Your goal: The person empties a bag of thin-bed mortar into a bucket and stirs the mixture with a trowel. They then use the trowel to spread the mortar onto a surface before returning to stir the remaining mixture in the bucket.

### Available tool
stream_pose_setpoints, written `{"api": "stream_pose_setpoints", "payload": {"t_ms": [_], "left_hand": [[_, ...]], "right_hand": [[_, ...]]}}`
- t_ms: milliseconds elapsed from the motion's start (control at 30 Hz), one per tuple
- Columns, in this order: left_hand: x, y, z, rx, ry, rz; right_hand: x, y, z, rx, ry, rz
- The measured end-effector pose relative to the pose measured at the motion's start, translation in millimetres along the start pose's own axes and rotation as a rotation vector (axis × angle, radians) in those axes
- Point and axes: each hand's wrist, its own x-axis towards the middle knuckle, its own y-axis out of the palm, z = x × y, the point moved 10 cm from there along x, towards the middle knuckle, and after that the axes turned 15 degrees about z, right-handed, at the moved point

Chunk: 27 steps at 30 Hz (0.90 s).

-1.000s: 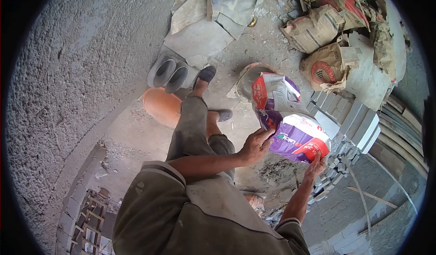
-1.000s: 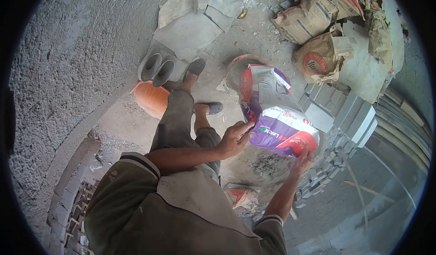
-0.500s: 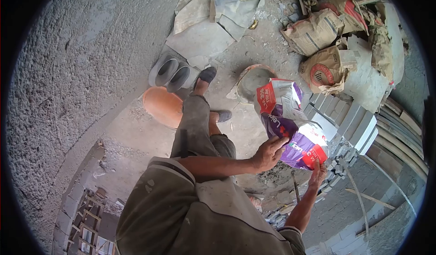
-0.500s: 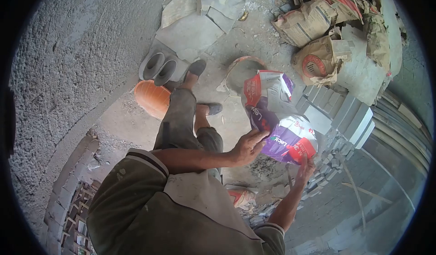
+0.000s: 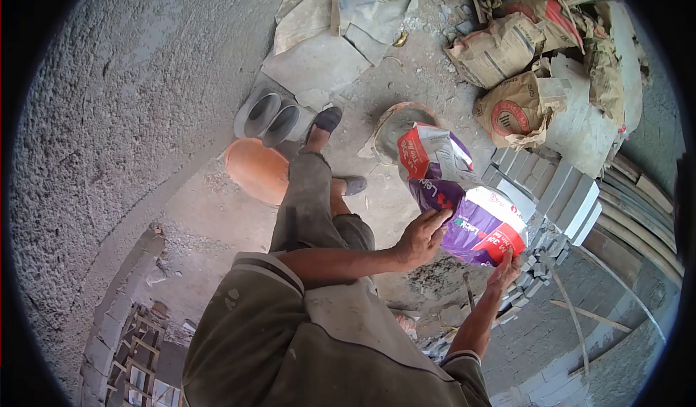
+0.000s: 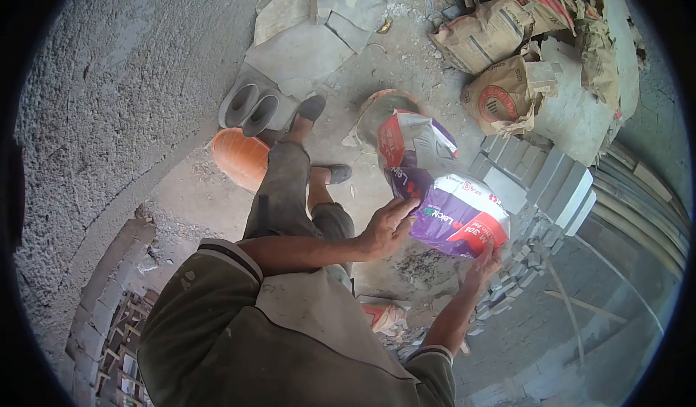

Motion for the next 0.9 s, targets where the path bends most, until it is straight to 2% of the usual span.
{"api": "stream_pose_setpoints", "payload": {"t_ms": [33, 67, 133, 167, 233, 267, 333, 367, 400, 433, 500, 567, 633, 667, 700, 733, 767, 800, 833, 900], "left_hand": [[0.4, 2.6, 2.8, 0.012, -0.031, 0.047], [1.2, 1.2, 5.9, 0.017, -0.03, 0.048], [-0.9, -12.1, 10.4, 0.04, -0.028, -0.084], [-0.2, -11.3, 12.6, 0.04, -0.026, -0.083], [-3.1, -11.9, 15.4, -0.004, -0.051, -0.089], [-1.3, -14.8, 16.8, -0.021, -0.055, -0.089], [3.8, -17.9, 16.6, -0.058, -0.06, -0.081], [9.0, -20.4, 16.8, -0.075, -0.059, -0.08], [14.5, -36.7, 4.0, -0.044, 0.014, -0.139], [18.2, -47.0, 4.6, -0.022, -0.05, -0.113], [24.3, -72.2, 12.1, -0.009, -0.021, -0.147], [32.3, -117.1, 5.2, 0.109, 0.073, -0.254], [43.3, -171.2, -6.4, 0.092, 0.082, -0.33], [48.8, -196.9, -10.2, 0.145, 0.051, -0.357], [54.7, -220.3, -2.5, 0.06, -0.002, -0.357], [60.4, -240.1, -6.2, -0.044, -0.033, -0.394], [68.2, -259.8, -12.8, -0.028, 0.063, -0.448], [76.0, -269.7, -29.3, -0.115, 0.015, -0.446], [83.5, -290.1, -25.1, -0.067, 0.016, -0.468], [107.6, -320.3, -32.7, -0.067, 0.067, -0.499]], "right_hand": [[-3.0, -7.6, 6.7, 0.054, -0.099, -0.127], [-1.5, -7.6, 5.6, 0.059, -0.1, -0.126], [5.8, 3.4, -7.7, 0.001, 0.042, 0.064], [8.6, 1.5, -9.1, 0.002, 0.041, 0.062], [5.4, -16.6, 4.8, 0.034, -0.13, -0.13], [8.0, -14.5, 5.2, 0.039, -0.133, -0.13], [13.7, 10.0, 8.6, 0.015, -0.013, 0.081], [18.3, 13.1, 17.5, 0.02, -0.021, 0.078], [19.7, 16.0, 36.5, 0.064, -0.097, 0.03], [17.0, 19.8, 55.9, 0.109, -0.168, -0.022], [18.1, 40.3, 83.1, 0.124, -0.155, -0.055], [16.3, 59.1, 120.0, 0.046, -0.342, -0.073], [1.1, 94.1, 168.6, -0.068, -0.403, -0.13], [-2.9, 112.2, 181.1, -0.047, -0.441, -0.128], [-6.3, 128.0, 193.2, -0.026, -0.481, -0.13], [-11.4, 143.4, 211.5, -0.162, -0.509, -0.143], [-12.7, 158.6, 228.2, -0.299, -0.533, -0.155], [-14.8, 169.7, 246.7, -0.31, -0.67, -0.187], [-16.2, 179.2, 263.5, -0.325, -0.801, -0.218], [-1.7, 191.6, 286.8, -0.3, -0.9, -0.181]]}}
